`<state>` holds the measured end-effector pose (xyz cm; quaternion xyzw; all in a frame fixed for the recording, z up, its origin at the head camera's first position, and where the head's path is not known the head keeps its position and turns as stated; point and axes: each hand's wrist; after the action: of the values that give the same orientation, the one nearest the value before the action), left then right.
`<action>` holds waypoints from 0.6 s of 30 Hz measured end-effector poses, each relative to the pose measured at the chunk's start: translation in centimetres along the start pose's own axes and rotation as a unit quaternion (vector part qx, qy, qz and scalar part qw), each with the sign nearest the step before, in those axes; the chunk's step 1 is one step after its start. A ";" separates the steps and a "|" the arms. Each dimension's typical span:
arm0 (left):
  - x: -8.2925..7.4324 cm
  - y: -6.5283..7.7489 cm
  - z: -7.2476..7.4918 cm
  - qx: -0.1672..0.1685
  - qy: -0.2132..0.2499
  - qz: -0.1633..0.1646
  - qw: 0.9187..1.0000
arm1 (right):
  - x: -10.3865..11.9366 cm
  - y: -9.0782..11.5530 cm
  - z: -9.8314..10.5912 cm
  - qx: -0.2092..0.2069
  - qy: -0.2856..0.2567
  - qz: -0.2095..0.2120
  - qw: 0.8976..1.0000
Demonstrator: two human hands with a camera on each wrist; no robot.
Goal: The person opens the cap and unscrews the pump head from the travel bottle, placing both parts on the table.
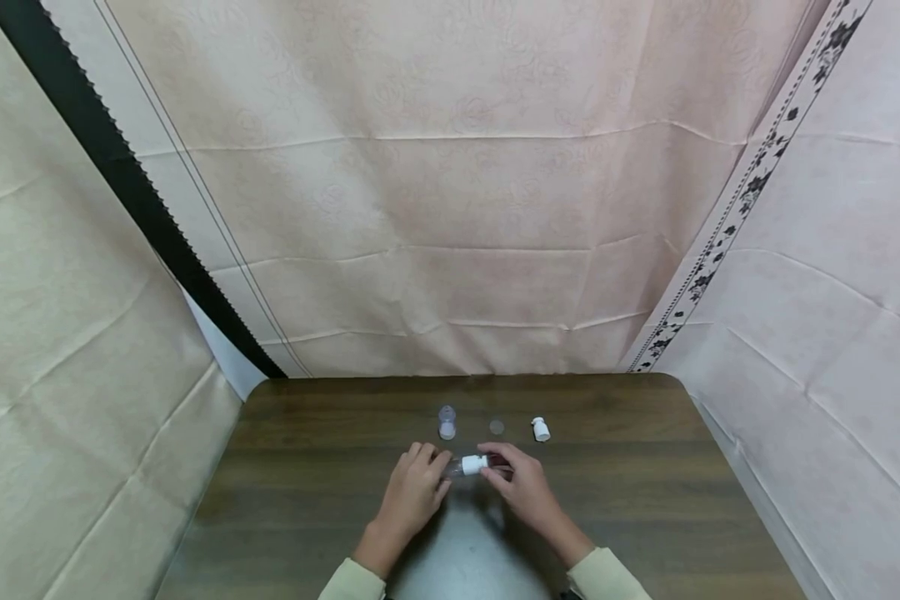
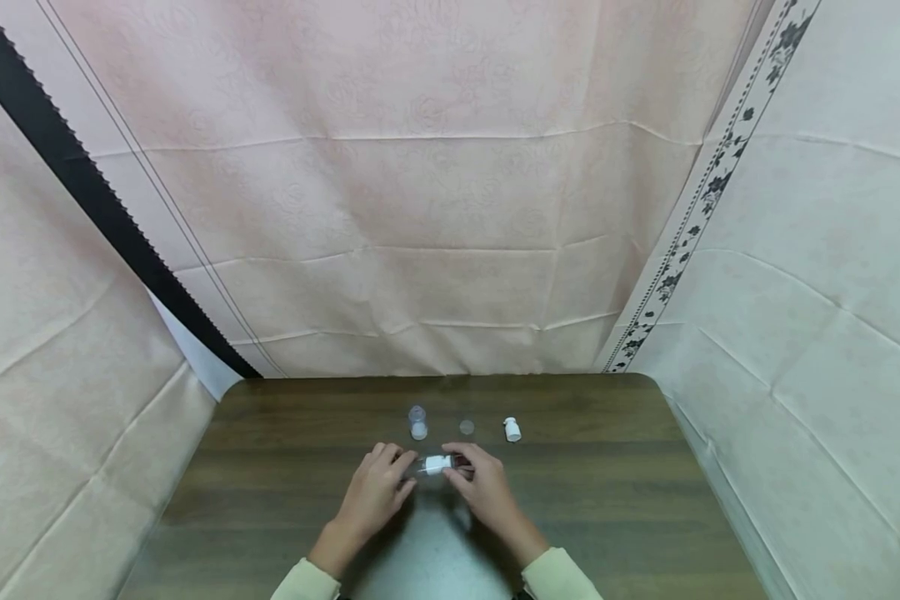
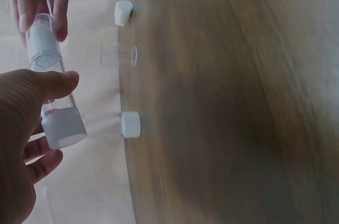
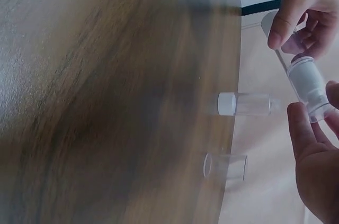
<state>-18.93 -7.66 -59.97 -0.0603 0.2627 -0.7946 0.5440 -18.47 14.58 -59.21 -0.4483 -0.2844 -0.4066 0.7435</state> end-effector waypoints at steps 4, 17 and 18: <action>-0.8 -0.1 0.0 0.010 0.001 -0.001 1.000 | -0.4 0.3 0.5 0.001 0.012 -0.002 1.000; -2.1 -0.5 0.0 -0.014 -0.011 -0.044 0.999 | -0.7 0.8 2.1 0.022 0.015 -0.037 0.999; -2.1 -0.5 0.0 -0.013 -0.013 -0.046 0.999 | -0.8 0.8 2.2 0.023 0.015 -0.038 0.999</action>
<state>-18.50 -5.60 -59.34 -0.0894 0.2628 -0.8143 0.5098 -18.28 17.05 -59.23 -0.4138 -0.2990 -0.4349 0.7418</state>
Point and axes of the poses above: each hand's wrist, its own y-axis away from the middle knuckle, its own z-axis out of the back of the hand, x = y × z, and after that the axes turned 11 degrees about z, right-handed
